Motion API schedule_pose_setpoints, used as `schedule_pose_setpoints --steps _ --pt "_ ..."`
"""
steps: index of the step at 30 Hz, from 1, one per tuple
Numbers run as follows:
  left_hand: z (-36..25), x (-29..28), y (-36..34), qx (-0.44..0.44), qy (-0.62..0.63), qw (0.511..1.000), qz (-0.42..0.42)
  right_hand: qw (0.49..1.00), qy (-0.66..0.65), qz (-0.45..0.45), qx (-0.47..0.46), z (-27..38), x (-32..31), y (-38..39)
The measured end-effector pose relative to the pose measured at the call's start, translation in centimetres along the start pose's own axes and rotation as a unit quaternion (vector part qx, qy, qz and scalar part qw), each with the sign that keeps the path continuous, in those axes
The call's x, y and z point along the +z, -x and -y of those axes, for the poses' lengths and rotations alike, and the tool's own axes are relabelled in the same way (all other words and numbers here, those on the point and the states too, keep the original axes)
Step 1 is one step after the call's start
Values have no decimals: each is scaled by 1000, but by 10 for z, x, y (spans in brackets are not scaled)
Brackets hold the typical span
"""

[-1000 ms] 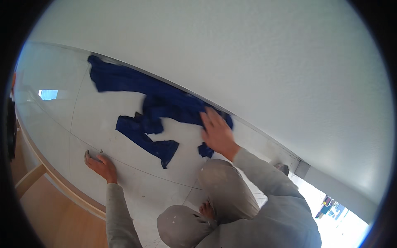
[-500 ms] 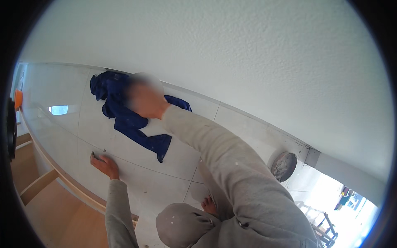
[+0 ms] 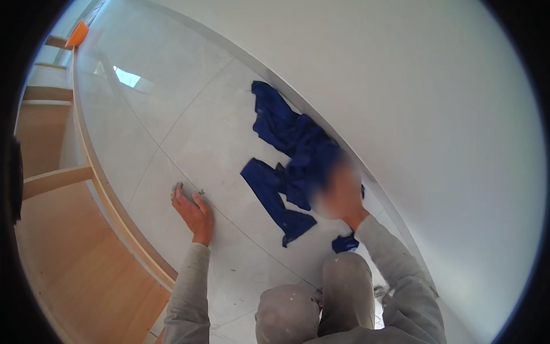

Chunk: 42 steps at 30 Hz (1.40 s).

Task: The person applies grout to the gaps between floor tiles using a small handheld scraper and a bowl of mixture, then wipes the excess away with a blue cloth.

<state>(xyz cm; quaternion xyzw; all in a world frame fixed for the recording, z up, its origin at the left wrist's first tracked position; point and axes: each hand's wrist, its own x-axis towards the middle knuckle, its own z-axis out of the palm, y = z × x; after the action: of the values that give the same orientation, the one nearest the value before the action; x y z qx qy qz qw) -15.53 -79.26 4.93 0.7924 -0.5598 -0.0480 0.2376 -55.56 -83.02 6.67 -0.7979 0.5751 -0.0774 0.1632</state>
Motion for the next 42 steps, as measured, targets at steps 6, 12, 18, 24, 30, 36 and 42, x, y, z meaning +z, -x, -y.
schedule_pose_setpoints --steps 6,12,18,24,30,36,42 --pt "8 -8 3 -63 -8 998 0 991 17 -87 -100 97 20 -250" --pt "4 -11 -1 -97 -13 995 18 970 -47 -177 -158 183 40 -498" --pt "7 -9 3 -82 -36 993 75 962 -66 -229 -132 225 49 -576" --pt "-1 -31 -17 -366 111 873 303 997 -25 -37 -61 150 10 -370" --pt "11 -23 4 -249 57 942 218 997 -12 -33 -65 207 14 -533" --pt "17 -22 5 -115 -144 951 247 996 9 -81 -23 202 29 -469" --pt "23 -11 17 -66 -100 987 111 999 38 27 2 164 15 -372"
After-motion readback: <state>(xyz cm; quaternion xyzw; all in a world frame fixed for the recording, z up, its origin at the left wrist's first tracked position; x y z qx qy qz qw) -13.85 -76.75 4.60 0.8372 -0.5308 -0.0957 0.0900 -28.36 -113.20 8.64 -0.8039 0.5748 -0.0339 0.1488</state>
